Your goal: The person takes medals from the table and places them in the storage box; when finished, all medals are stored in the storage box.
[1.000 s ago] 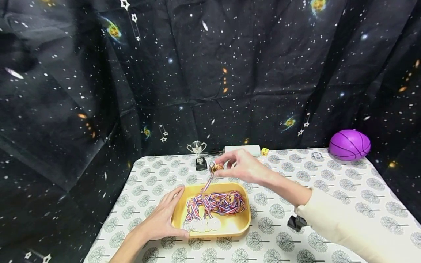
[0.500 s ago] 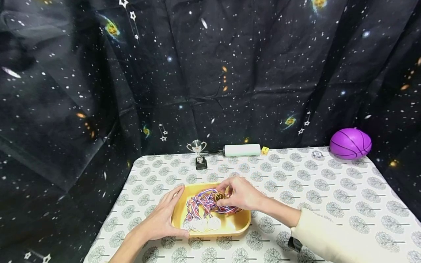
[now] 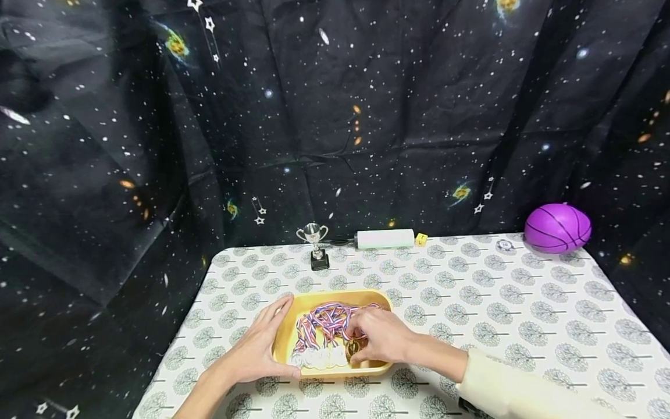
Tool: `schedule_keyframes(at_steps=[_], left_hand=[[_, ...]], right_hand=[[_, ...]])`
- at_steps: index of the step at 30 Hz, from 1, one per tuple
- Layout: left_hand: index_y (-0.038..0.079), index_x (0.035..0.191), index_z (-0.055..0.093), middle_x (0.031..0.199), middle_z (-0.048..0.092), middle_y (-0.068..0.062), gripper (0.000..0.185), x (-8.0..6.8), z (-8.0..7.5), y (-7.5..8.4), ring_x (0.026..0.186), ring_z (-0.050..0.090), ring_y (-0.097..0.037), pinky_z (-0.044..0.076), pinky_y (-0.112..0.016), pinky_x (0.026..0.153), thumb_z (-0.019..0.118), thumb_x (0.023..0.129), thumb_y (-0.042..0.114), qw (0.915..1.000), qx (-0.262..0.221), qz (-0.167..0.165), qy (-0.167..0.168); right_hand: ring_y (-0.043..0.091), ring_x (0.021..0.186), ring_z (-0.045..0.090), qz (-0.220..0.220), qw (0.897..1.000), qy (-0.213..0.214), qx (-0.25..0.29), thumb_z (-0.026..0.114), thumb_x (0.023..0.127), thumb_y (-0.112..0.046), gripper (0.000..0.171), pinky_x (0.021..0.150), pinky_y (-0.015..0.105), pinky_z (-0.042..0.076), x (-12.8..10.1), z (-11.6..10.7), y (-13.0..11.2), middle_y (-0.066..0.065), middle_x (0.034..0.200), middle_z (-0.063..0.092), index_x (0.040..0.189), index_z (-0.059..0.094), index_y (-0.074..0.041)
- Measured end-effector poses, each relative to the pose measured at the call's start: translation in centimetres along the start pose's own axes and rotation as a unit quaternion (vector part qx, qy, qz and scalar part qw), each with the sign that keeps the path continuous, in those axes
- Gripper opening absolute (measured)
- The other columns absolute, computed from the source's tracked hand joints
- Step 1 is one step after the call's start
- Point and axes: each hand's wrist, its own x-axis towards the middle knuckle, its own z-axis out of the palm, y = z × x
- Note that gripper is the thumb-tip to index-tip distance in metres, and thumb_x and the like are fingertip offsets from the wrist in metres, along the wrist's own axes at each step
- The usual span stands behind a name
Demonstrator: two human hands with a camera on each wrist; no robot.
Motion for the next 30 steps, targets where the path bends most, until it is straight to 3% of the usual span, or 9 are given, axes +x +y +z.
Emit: schedule_keyframes(at_steps=[4,7,13,21,25,30], left_hand=[[0.015,0.172,0.014,0.176,0.018,-0.005,0.148,0.0,0.0,0.0,0.159,0.023,-0.032,0.029,-0.062,0.122,0.094,0.061,0.071,1.0000,0.001,0.002,0.000],[0.016,0.172,0.013,0.176,0.019,-0.006,0.148,0.0,0.0,0.0,0.159,0.023,-0.033,0.029,-0.062,0.122,0.093,0.061,0.072,1.0000,0.000,0.002,-0.001],[0.014,0.172,0.013,0.176,0.019,-0.007,0.149,0.0,0.0,-0.1,0.158,0.024,-0.033,0.029,-0.063,0.122,0.093,0.061,0.072,1.0000,0.002,0.002,-0.001],[0.014,0.172,0.013,0.176,0.019,-0.007,0.149,0.0,-0.1,-0.1,0.158,0.024,-0.033,0.030,-0.063,0.121,0.093,0.061,0.072,1.0000,0.005,0.005,0.001],[0.013,0.172,0.014,0.176,0.018,-0.006,0.148,0.0,-0.1,0.0,0.158,0.024,-0.033,0.029,-0.063,0.121,0.093,0.061,0.072,1.0000,0.003,0.005,0.000],[0.015,0.172,0.014,0.176,0.018,-0.005,0.148,0.0,-0.1,0.0,0.158,0.024,-0.034,0.029,-0.064,0.121,0.092,0.061,0.074,1.0000,0.001,0.001,0.000]], right_hand=[[0.008,0.085,0.059,-0.009,1.000,-0.007,-0.024,0.098,0.070,-0.045,0.051,0.079,0.030,0.056,0.0,0.4,0.0,-0.011,0.092,0.067,0.107,0.079,-0.016],[0.005,0.081,0.055,-0.018,0.999,-0.003,-0.042,0.098,0.069,-0.046,0.053,0.076,0.027,0.054,0.1,0.6,0.1,-0.012,0.089,0.066,0.107,0.079,-0.015],[0.009,0.089,0.062,-0.017,0.999,0.005,-0.049,0.097,0.069,-0.048,0.054,0.085,0.034,0.059,0.0,0.7,0.2,-0.005,0.106,0.076,0.108,0.080,-0.015],[0.007,0.086,0.060,-0.024,0.998,0.003,-0.059,0.097,0.067,-0.048,0.054,0.081,0.028,0.057,0.3,1.3,0.3,-0.009,0.098,0.072,0.108,0.081,-0.017],[0.013,0.098,0.065,-0.022,0.998,0.005,-0.065,0.097,0.067,-0.046,0.055,0.091,0.034,0.060,0.3,1.3,0.2,-0.004,0.108,0.075,0.110,0.081,-0.016],[0.020,0.111,0.064,-0.011,0.999,0.032,-0.033,0.096,0.072,-0.040,0.054,0.102,0.043,0.057,-0.4,0.2,0.4,0.002,0.120,0.074,0.116,0.080,-0.013]])
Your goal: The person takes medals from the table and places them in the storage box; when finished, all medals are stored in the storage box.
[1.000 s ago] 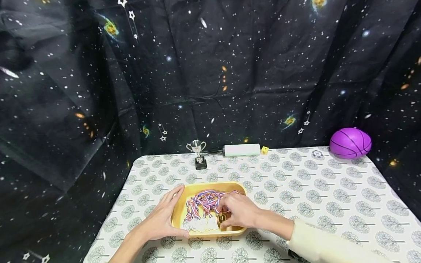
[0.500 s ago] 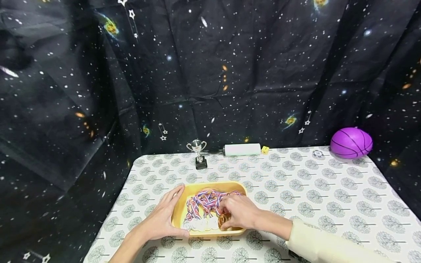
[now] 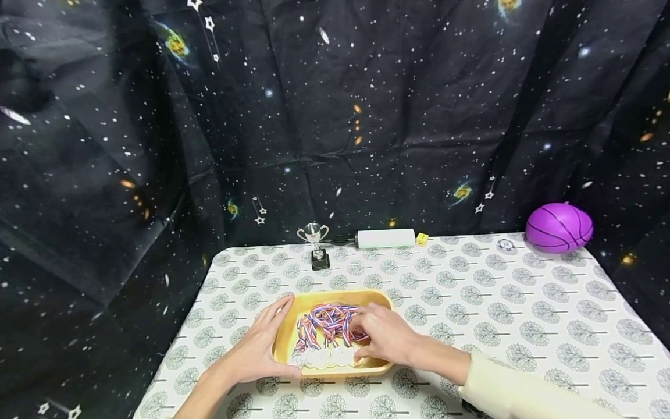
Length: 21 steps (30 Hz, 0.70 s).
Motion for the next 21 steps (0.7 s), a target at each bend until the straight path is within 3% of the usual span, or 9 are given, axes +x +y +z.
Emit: schedule_keyframes(at_steps=[6,10,17,21], left_hand=[[0.010,0.171,0.016,0.177,0.016,-0.005,0.147,0.0,-0.1,0.0,0.159,0.024,-0.037,0.028,-0.066,0.121,0.090,0.062,0.075,1.0000,0.005,0.004,-0.002],[0.006,0.170,0.019,0.177,0.017,-0.006,0.144,-0.1,-0.2,-0.1,0.158,0.024,-0.039,0.028,-0.065,0.121,0.091,0.065,0.072,0.9999,0.008,0.014,-0.001],[0.013,0.172,0.014,0.178,0.010,-0.001,0.141,-0.5,-0.5,-0.3,0.160,0.021,-0.033,0.026,-0.060,0.122,0.092,0.068,0.068,0.9994,-0.023,-0.010,-0.023],[0.018,0.173,0.013,0.177,0.013,-0.003,0.140,-0.9,-0.9,-0.6,0.161,0.020,-0.030,0.025,-0.058,0.123,0.095,0.068,0.061,0.9982,-0.049,-0.024,-0.023]], right_hand=[[0.024,0.109,0.065,0.014,0.997,0.056,0.043,0.094,0.078,-0.030,0.057,0.101,0.048,0.057,-1.1,-2.0,1.6,0.009,0.120,0.072,0.126,0.075,-0.004],[0.029,0.114,0.066,0.029,0.995,0.083,0.056,0.093,0.079,-0.029,0.057,0.104,0.055,0.056,-2.0,-3.4,3.2,0.010,0.125,0.072,0.127,0.074,-0.005],[0.038,0.126,0.064,0.067,0.987,0.112,0.093,0.093,0.081,-0.034,0.062,0.108,0.067,0.048,-4.6,-5.8,6.4,0.013,0.132,0.071,0.132,0.072,-0.007],[0.039,0.128,0.063,0.083,0.982,0.121,0.118,0.092,0.083,-0.033,0.065,0.108,0.067,0.048,-6.5,-6.8,8.4,0.014,0.138,0.069,0.137,0.069,-0.005]])
